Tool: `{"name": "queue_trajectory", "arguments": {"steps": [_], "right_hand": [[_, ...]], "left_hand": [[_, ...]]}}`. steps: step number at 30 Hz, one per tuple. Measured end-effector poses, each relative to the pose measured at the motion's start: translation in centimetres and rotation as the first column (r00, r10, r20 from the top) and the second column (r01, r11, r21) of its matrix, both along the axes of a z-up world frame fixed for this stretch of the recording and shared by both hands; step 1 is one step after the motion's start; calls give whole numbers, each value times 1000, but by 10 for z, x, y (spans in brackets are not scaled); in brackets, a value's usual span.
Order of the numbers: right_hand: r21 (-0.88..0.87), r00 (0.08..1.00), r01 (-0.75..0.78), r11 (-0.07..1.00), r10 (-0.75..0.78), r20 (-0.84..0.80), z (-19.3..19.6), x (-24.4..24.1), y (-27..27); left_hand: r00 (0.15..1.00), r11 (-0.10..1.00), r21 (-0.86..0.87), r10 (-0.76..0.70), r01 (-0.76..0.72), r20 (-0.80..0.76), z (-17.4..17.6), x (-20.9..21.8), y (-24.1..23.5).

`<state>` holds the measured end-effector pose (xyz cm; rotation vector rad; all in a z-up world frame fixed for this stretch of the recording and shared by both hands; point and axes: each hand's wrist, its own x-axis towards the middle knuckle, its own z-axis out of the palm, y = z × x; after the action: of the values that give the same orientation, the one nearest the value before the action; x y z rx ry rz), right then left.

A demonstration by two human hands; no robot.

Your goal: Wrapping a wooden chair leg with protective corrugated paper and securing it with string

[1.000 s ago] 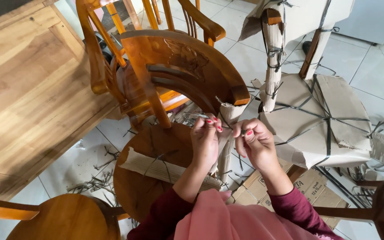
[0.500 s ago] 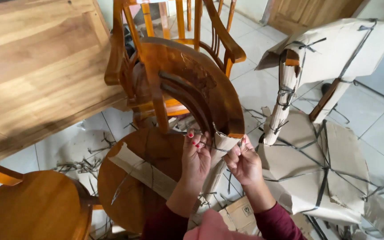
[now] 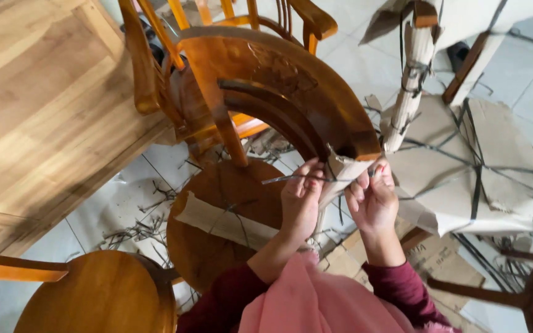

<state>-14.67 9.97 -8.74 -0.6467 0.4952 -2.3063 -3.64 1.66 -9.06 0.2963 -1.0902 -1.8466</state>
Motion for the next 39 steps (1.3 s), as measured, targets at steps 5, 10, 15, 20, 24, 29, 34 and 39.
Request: {"name": "queue_trajectory", "arguments": {"steps": [5, 10, 15, 20, 24, 29, 34, 39], "right_hand": [[39, 972, 100, 994, -89, -217, 32, 10, 13], [27, 863, 108, 994, -81, -499, 56, 13, 32], [94, 561, 335, 937, -118, -819, 90, 24, 46], [141, 642, 339, 930, -119, -758, 111, 20, 41], [159, 747, 299, 941, -128, -652, 104, 17, 37], [67, 496, 408, 910, -160, -854, 108, 21, 52], [-71, 280, 469, 880, -225, -933, 137, 42, 45], [-211, 139, 508, 835, -321, -937, 148, 45, 34]], "left_hand": [[988, 975, -171, 129, -141, -82, 18, 0, 5], [978, 935, -289, 188, -206, -88, 39, 4, 19], [973, 838, -500, 229, -216, -37, 46, 1, 3], [930, 550, -796, 366, -253, -43, 72, 16, -20], [926, 429, -866, 367, -257, -93, 90, 23, -22], [926, 349, -900, 354, -262, -132, 102, 28, -21], [929, 175, -958, 333, -226, -159, 115, 39, -20], [930, 129, -972, 338, -194, -141, 109, 36, -22]]}}
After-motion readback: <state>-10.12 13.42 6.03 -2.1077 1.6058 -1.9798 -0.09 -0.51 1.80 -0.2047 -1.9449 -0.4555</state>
